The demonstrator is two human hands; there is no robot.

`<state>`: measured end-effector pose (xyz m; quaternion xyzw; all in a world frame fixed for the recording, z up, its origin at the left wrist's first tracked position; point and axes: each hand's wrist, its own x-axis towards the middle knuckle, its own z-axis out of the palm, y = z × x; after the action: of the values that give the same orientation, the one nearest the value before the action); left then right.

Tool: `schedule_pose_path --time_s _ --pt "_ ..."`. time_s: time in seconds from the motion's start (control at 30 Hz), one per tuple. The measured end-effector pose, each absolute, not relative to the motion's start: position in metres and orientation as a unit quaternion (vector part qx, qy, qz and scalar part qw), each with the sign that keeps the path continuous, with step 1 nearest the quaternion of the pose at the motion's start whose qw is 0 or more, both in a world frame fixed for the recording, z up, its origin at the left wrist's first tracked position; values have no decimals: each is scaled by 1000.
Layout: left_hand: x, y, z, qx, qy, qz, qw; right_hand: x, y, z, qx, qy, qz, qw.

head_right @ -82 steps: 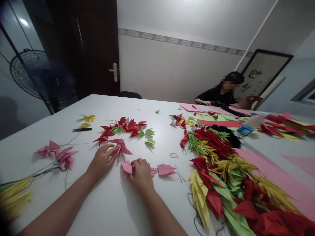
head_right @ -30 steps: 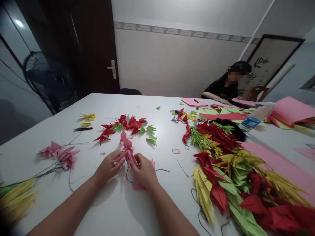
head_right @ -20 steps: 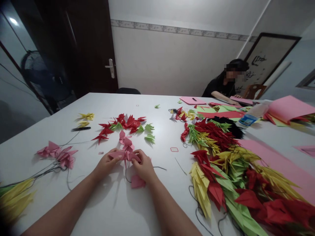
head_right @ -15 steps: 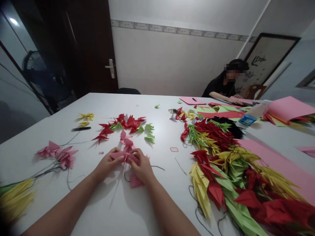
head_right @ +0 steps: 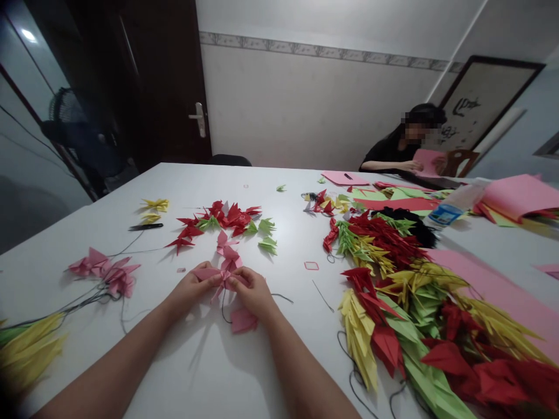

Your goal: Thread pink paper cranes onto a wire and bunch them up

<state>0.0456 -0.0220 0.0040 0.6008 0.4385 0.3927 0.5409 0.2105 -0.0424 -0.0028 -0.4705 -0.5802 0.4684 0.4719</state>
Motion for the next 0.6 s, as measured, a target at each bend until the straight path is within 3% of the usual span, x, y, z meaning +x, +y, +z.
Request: schedule_pose_path --time_s 0.13,0.6 --pt "49 -23 3 573 413 394 589 208 -44 0 -475 -590 460 464" --pt "49 -20 2 620 409 392 543 208 -42 -4 -477 -582 455 476"
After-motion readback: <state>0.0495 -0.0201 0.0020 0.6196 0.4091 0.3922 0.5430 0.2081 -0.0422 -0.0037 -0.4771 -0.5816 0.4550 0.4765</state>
